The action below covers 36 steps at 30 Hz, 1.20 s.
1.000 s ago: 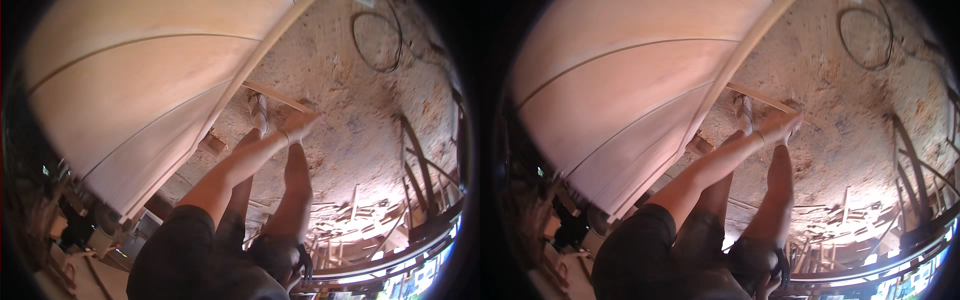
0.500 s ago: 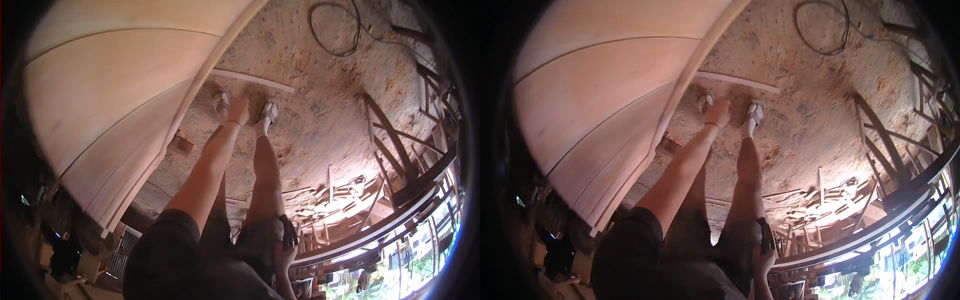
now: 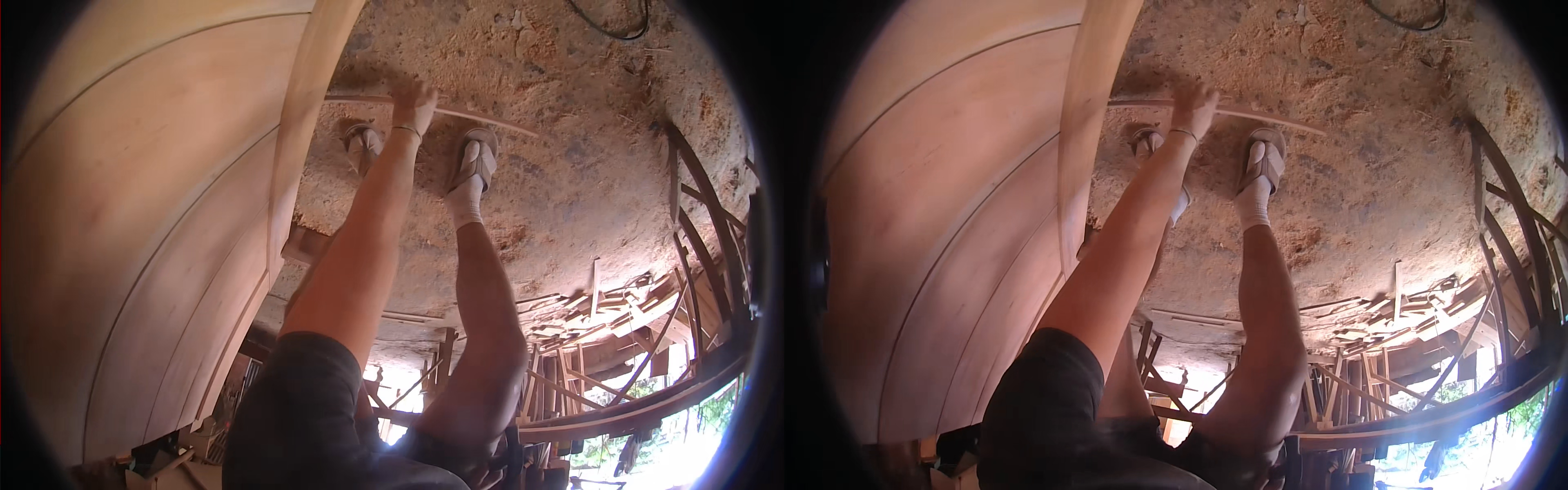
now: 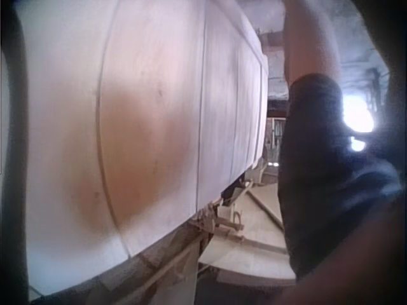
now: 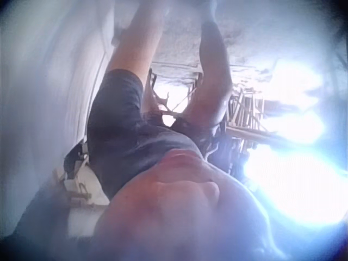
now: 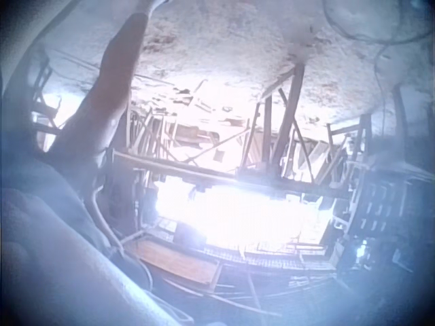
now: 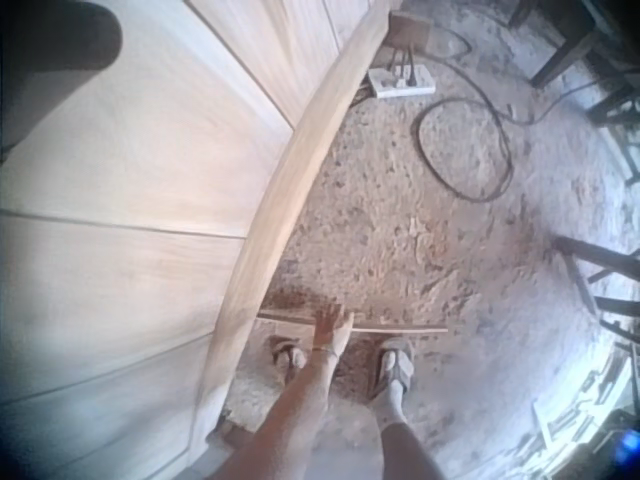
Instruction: Assembling wooden panels using a hammer and nails.
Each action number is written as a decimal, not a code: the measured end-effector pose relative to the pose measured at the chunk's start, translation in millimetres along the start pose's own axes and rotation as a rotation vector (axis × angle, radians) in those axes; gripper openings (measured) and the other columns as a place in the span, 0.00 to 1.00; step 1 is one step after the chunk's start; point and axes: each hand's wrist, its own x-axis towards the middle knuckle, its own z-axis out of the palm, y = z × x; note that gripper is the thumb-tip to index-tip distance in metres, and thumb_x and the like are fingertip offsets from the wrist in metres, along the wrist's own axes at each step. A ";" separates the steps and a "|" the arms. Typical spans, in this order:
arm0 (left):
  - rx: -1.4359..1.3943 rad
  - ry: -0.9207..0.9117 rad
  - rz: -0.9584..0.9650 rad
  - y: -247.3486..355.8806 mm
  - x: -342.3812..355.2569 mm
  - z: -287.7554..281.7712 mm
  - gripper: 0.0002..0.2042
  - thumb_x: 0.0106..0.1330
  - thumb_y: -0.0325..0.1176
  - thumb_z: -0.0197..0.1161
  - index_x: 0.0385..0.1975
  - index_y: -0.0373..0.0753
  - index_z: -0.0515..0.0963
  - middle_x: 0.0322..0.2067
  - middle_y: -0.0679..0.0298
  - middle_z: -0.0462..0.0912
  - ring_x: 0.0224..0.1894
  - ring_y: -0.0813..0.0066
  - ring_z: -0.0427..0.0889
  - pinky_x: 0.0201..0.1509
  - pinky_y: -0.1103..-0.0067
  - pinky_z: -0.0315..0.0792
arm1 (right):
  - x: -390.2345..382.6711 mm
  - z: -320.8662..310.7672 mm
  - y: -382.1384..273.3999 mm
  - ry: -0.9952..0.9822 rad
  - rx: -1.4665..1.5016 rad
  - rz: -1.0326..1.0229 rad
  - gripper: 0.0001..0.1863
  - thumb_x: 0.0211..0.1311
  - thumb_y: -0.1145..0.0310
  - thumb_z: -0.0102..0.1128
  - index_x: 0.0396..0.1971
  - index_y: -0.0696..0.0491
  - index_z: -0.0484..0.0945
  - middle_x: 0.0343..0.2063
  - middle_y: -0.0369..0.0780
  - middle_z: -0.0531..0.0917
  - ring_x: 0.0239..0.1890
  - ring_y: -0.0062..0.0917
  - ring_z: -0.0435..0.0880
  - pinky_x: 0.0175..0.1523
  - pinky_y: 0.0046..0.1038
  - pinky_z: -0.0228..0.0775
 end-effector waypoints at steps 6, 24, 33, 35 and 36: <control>-0.928 -0.249 0.026 124.2 -18.1 -169.9 0.02 0.68 0.28 0.58 0.35 0.38 0.75 0.28 0.56 0.80 0.32 0.61 0.81 0.39 0.66 0.77 | -5.8 -23.4 15.2 -0.061 0.106 -0.106 0.22 0.57 0.59 0.60 0.34 0.67 0.82 0.25 0.54 0.84 0.29 0.50 0.84 0.37 0.48 0.72; -2.256 0.744 -0.807 148.8 -384.2 -752.2 0.15 0.76 0.45 0.54 0.50 0.40 0.67 0.46 0.56 0.83 0.48 0.60 0.86 0.48 0.63 0.83 | -37.5 -184.5 -194.5 -0.995 0.363 -0.686 0.16 0.62 0.64 0.69 0.41 0.50 0.70 0.17 0.29 0.67 0.17 0.14 0.68 0.23 0.19 0.65; -2.306 1.225 -0.769 121.4 -488.8 -788.7 0.20 0.75 0.51 0.55 0.43 0.35 0.74 0.39 0.57 0.84 0.43 0.67 0.87 0.46 0.70 0.84 | -222.7 -250.4 -279.1 -1.477 0.742 -1.533 0.44 0.52 0.50 0.77 0.61 0.58 0.63 0.57 0.51 0.74 0.16 0.14 0.70 0.17 0.15 0.60; -2.317 1.288 -0.707 103.9 -511.7 -791.8 0.21 0.74 0.52 0.57 0.40 0.36 0.74 0.35 0.59 0.84 0.38 0.69 0.87 0.43 0.72 0.85 | -272.2 -245.0 -293.1 -1.633 0.700 -1.658 0.37 0.55 0.49 0.75 0.53 0.56 0.67 0.48 0.47 0.79 0.16 0.14 0.70 0.16 0.14 0.61; -2.322 1.337 -0.664 95.9 -524.3 -793.7 0.21 0.74 0.53 0.57 0.40 0.36 0.74 0.35 0.60 0.84 0.37 0.69 0.87 0.42 0.72 0.85 | -296.3 -236.4 -293.5 -1.546 0.680 -1.732 0.34 0.57 0.48 0.73 0.51 0.55 0.67 0.44 0.43 0.79 0.16 0.14 0.68 0.16 0.14 0.60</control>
